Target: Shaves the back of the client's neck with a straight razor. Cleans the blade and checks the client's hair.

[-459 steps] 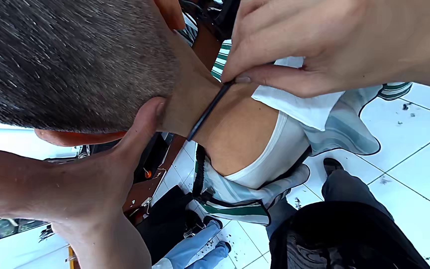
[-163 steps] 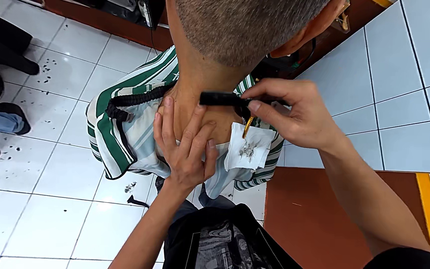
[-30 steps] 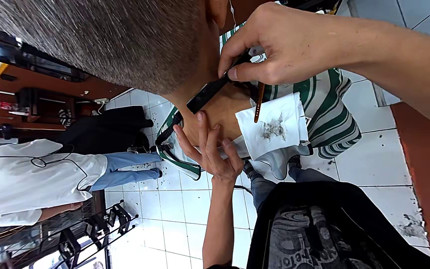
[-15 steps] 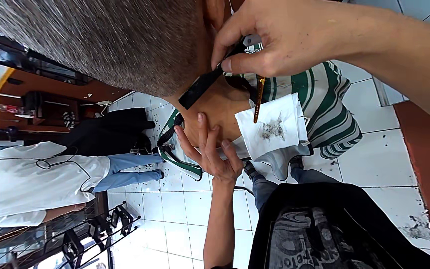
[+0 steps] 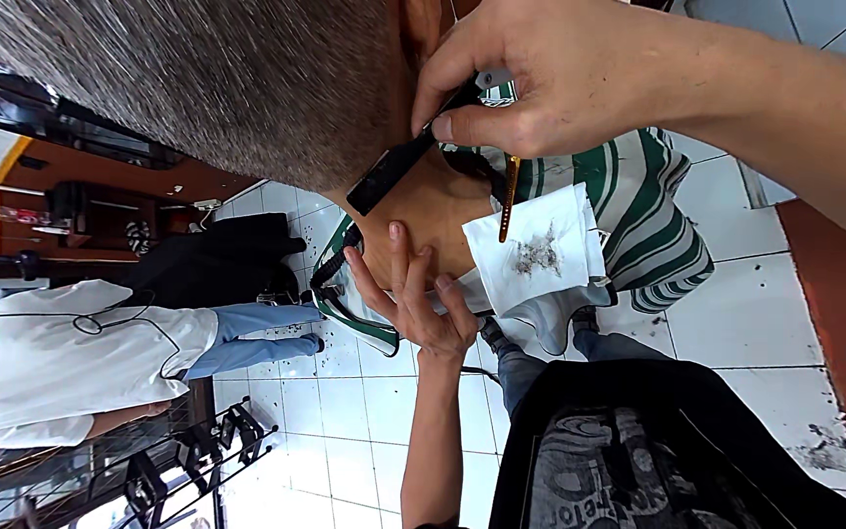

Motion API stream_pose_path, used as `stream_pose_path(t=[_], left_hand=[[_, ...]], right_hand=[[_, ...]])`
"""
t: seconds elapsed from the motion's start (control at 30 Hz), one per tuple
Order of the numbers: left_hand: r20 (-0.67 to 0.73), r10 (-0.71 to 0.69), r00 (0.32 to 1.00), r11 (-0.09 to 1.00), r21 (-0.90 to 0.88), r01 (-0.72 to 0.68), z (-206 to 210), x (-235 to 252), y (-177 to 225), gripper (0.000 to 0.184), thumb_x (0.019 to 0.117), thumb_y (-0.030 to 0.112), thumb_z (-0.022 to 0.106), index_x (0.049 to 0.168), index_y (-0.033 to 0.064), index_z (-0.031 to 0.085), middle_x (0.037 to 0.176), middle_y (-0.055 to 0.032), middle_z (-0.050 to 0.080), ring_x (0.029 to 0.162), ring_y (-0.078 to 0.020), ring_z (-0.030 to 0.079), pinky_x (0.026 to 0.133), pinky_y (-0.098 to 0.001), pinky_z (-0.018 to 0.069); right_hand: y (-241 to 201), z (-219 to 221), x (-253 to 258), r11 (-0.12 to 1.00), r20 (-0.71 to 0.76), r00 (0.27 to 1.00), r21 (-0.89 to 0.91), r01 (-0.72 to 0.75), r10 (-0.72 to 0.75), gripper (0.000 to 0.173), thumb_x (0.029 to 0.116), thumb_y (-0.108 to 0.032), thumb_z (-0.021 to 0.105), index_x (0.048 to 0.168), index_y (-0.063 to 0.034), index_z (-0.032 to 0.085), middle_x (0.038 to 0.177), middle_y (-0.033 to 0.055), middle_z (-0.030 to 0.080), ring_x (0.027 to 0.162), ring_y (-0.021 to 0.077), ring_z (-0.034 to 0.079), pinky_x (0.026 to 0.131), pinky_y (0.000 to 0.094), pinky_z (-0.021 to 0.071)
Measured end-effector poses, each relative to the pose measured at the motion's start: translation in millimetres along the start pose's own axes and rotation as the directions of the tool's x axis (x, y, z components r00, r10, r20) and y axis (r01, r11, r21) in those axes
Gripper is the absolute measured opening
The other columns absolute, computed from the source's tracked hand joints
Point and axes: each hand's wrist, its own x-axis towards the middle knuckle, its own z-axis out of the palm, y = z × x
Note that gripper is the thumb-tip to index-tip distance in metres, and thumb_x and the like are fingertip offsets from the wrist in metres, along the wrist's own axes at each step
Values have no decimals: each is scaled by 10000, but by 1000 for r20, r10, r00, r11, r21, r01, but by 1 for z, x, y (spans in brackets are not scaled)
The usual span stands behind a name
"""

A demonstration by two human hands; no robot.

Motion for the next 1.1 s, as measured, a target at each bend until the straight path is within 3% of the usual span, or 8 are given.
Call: stream_pose_path(t=[0.13, 0.33, 0.47, 0.63, 0.8, 0.97, 1.1], left_hand=[[-3, -2, 1000, 1000, 5, 2, 1, 0, 0, 303, 1060, 306, 365, 1169, 136, 591, 1546, -107, 498, 1555, -314, 226, 1257, -504, 139], [-14, 4, 1000, 1000, -5, -4, 1, 0, 0, 305, 1063, 297, 364, 1188, 136, 590, 1540, -88, 512, 1552, -303, 239, 1259, -501, 138], [-18, 7, 1000, 1000, 9, -6, 1, 0, -1, 312, 1063, 311, 359, 1178, 135, 590, 1535, -88, 518, 1552, -315, 236, 1257, -495, 145], [-13, 1, 1000, 1000, 6, -1, 1, 0, 0, 307, 1062, 302, 359, 1180, 134, 588, 1542, -81, 511, 1555, -306, 229, 1259, -489, 143], [-21, 1, 1000, 1000, 11, 0, 2, 0, 0, 312, 1060, 295, 356, 1166, 124, 594, 1532, -100, 520, 1549, -315, 243, 1257, -499, 143], [-15, -2, 1000, 1000, -4, 2, 2, 0, -1, 312, 1062, 313, 365, 1188, 141, 593, 1542, -88, 508, 1551, -315, 236, 1255, -492, 155], [-14, 1, 1000, 1000, -1, -1, 1, -1, -1, 313, 1065, 303, 358, 1199, 143, 590, 1537, -87, 516, 1553, -313, 234, 1256, -491, 154]], right_hand=[[3, 1, -1, 999, 41, 999, -48, 10, -8, 257, 989, -202, 520, 1066, -129, 755, 998, -2, 717, 946, 39, 642, 808, 251, 509], [-3, 0, -2, 1000, -27, 1000, -3, 0, -1, 234, 984, -189, 531, 1046, -116, 744, 978, -24, 700, 923, -7, 612, 790, 197, 482], [2, 5, -4, 997, 17, 999, -64, 31, -30, 275, 991, -211, 509, 1084, -124, 754, 1024, 7, 730, 986, 51, 656, 849, 258, 521], [-3, 1, -2, 1000, -34, 999, -7, 4, -5, 243, 987, -203, 528, 1054, -124, 748, 977, -33, 698, 923, -17, 608, 790, 189, 479], [2, 5, -3, 998, 2, 1000, -52, 25, -25, 274, 996, -214, 507, 1089, -124, 748, 1011, 2, 717, 976, 38, 642, 833, 244, 510], [-2, 3, -2, 998, -63, 997, -27, 49, -50, 259, 993, -211, 520, 1066, -117, 749, 996, -14, 710, 957, 8, 630, 816, 205, 501], [3, 7, -5, 996, -45, 997, -63, 67, -69, 284, 996, -216, 501, 1092, -113, 748, 1024, 12, 728, 991, 41, 657, 861, 239, 526]])
